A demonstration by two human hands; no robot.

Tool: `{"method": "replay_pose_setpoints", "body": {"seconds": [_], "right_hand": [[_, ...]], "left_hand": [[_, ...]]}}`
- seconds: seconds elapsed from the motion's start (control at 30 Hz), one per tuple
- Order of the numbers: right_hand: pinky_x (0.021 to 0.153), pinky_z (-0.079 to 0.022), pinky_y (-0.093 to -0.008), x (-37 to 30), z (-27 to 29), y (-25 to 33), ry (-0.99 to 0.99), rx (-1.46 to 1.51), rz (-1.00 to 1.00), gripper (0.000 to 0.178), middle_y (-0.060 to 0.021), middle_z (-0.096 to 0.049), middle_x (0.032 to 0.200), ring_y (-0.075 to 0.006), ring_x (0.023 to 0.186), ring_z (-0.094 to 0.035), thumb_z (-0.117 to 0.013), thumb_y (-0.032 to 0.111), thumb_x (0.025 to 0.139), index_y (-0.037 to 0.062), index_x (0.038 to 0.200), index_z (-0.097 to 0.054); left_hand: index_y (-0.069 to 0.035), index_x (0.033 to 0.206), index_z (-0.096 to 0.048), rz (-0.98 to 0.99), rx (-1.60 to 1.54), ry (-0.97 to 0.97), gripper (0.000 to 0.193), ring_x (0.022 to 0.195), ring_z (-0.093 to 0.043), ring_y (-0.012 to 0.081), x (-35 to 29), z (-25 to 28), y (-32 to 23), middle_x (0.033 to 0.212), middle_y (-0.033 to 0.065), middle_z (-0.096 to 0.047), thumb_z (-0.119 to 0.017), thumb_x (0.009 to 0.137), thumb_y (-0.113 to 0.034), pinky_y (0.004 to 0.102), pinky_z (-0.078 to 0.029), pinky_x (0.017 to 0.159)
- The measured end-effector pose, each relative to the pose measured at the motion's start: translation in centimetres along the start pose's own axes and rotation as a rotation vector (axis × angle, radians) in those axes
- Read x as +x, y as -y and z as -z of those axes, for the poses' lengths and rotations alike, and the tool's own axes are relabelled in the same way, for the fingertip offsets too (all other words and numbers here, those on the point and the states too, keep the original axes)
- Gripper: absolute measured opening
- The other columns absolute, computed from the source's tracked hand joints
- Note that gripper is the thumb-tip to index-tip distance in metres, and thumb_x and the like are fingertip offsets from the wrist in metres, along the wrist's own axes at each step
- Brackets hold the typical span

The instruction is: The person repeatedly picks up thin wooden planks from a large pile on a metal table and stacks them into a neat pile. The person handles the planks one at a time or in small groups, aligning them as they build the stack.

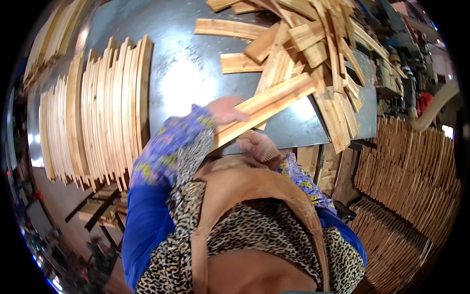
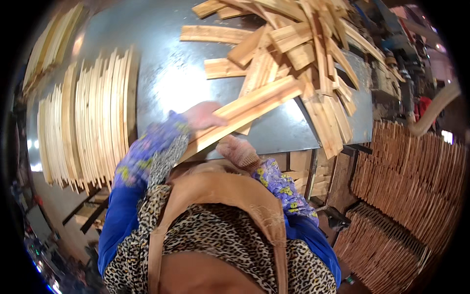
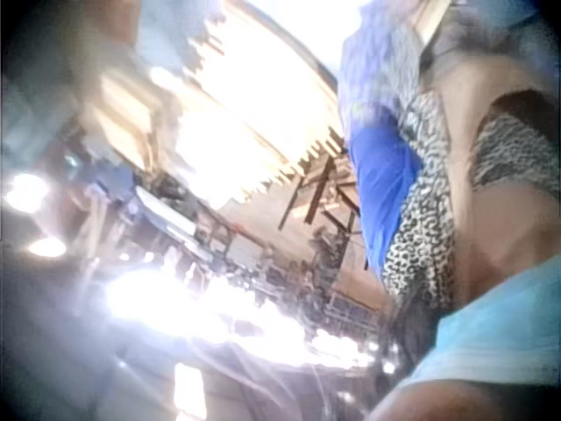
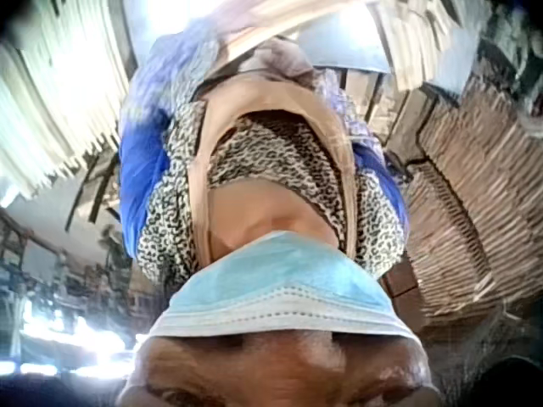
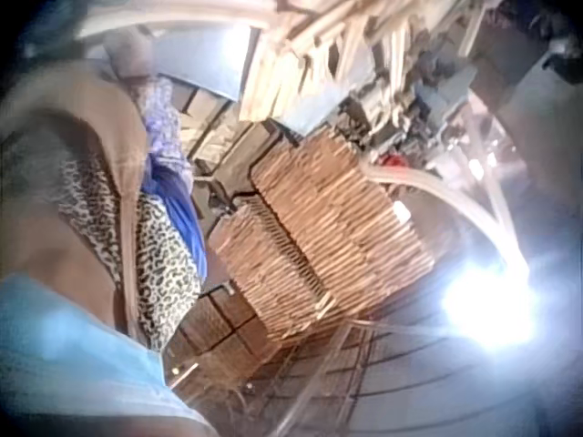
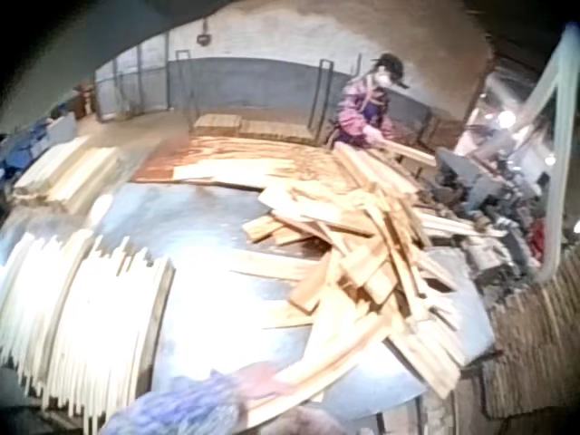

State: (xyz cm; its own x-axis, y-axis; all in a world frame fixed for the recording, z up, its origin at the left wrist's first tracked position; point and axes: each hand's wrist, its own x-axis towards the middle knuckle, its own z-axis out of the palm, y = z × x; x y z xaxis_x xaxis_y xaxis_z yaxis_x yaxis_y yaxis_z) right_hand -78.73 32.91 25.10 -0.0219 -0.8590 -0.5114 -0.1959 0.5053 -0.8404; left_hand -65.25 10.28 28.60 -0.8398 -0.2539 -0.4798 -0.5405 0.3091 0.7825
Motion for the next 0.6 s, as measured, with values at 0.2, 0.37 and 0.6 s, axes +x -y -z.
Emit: {"method": "replay_pose_setpoints", "body": {"seconds": [0.2, 0.37, 0.6], "right_hand": [[0.116, -0.049, -0.0415, 5.4, 8.7, 1.9, -0.945, -0.246, -0.026, 0.065, -0.0212, -0.07, 0.142, -0.0342, 0.132, -0.066, -0.079, 0.028, 0.096, -0.0026, 0.15, -0.057], [0.115, -0.048, -0.0536, 14.4, 12.8, 5.5, -0.884, -0.715, -0.236, 0.113, -0.0283, -0.061, 0.148, -0.0461, 0.138, -0.057, -0.084, 0.064, 0.076, 0.0065, 0.162, -0.039], [0.081, -0.054, -0.043, 16.7, 9.7, 11.7, -0.971, 0.051, -0.079, 0.07, -0.0155, -0.068, 0.11, -0.0265, 0.091, -0.065, -0.078, 0.019, 0.085, 0.001, 0.148, -0.052]], "left_hand": [[-0.007, 0.132, -0.072, 0.695, 0.067, -0.305, 0.061, 0.125, -0.065, 0.0338, -11.8, -1.9, 8.1, 0.129, 0.0201, -0.071, -0.078, 0.091, -0.051, 0.0491, -0.05, 0.111], [-0.012, 0.141, -0.06, 0.729, 0.826, -0.931, 0.061, 0.138, -0.051, 0.0316, -18.0, -2.6, 13.4, 0.143, 0.0182, -0.056, -0.085, 0.089, -0.031, 0.0549, -0.035, 0.123], [-0.007, 0.154, -0.056, 0.518, 0.344, -1.071, 0.065, 0.139, -0.057, 0.0348, -15.1, -1.9, 13.1, 0.146, 0.0195, -0.063, -0.075, 0.096, -0.034, 0.0498, -0.04, 0.124]]}}
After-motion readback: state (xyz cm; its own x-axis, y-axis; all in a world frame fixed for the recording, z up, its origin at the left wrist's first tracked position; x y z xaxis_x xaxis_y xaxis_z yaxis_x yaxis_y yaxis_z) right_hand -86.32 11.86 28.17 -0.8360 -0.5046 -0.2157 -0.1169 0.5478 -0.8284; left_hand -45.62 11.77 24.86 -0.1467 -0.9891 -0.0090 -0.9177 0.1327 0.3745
